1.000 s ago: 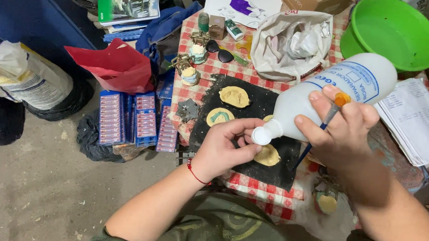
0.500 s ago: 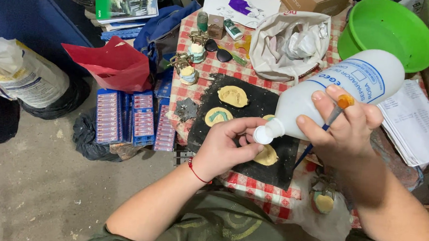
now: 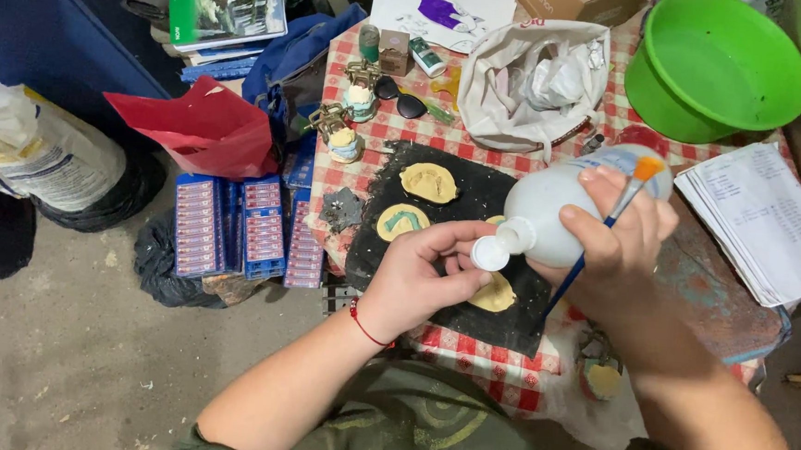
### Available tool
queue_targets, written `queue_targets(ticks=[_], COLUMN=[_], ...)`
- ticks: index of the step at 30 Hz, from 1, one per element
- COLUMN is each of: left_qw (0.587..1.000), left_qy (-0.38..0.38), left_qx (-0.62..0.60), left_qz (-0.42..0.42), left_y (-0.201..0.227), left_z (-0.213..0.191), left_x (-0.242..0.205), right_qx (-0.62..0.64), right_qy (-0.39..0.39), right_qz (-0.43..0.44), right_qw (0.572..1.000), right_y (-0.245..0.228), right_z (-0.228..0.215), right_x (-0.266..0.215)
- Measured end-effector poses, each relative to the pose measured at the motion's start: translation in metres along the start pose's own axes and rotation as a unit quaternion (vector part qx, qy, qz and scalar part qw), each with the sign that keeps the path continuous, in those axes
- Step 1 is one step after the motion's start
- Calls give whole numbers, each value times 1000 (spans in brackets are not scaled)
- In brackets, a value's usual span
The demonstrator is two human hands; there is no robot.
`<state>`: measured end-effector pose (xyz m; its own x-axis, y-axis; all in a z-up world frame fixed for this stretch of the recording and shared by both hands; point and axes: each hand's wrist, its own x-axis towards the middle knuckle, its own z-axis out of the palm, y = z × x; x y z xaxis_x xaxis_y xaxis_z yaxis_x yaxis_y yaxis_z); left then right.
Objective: The person paints the surface of several small, round ceramic pieces with a brush. They repeatedly dip the brush into a small white cap held in the other hand to apply a light-colored substance. The person also pours liquid from a large white bottle into the cap during the process.
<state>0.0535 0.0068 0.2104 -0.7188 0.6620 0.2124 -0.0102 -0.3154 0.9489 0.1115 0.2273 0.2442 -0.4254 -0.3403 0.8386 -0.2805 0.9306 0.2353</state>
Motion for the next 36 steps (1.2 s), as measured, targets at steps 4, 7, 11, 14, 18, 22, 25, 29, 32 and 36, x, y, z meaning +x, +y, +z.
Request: queue_targets(ticks=[4,7,11,14,18,22,25,29,32,36], left_qw=[1000,999,998,997,989,983,974,963,961,968], left_qy=[1,39,63,79,108,143,180,211,212,194], left_qx=[6,-4,-16,13,82,72,24,37,41,40], left_qz=[-9,19,12,-15,-51,-91,-139,-165,-172,-156], left_y=[-11,-26,-26,-27,-34,-57,-80,-89,-95,-102], left_z=[0,2,-2,-12,-28,-42,-56,-69,-77,-88], left_x=[5,9,11,7,-6,-20,-34,-40,-37,-26], right_qx=[13,30,0,37,212,178,156,171,140,118], right_qy=[-57,2,21,22,-18,23,20,76,43,-25], right_qz=[48,23,53,152,421,460,524,531,553,524], right_qw=[997,999,998,987,882,869,837,826,820,843], right_y=[11,20,58,102,163,213,214,201,198,201], right_z=[7,20,37,47,71,146,181,202,206,199], right_x=[-26,-35,-59,-78,-96,-188,-226,-240,-251,-253])
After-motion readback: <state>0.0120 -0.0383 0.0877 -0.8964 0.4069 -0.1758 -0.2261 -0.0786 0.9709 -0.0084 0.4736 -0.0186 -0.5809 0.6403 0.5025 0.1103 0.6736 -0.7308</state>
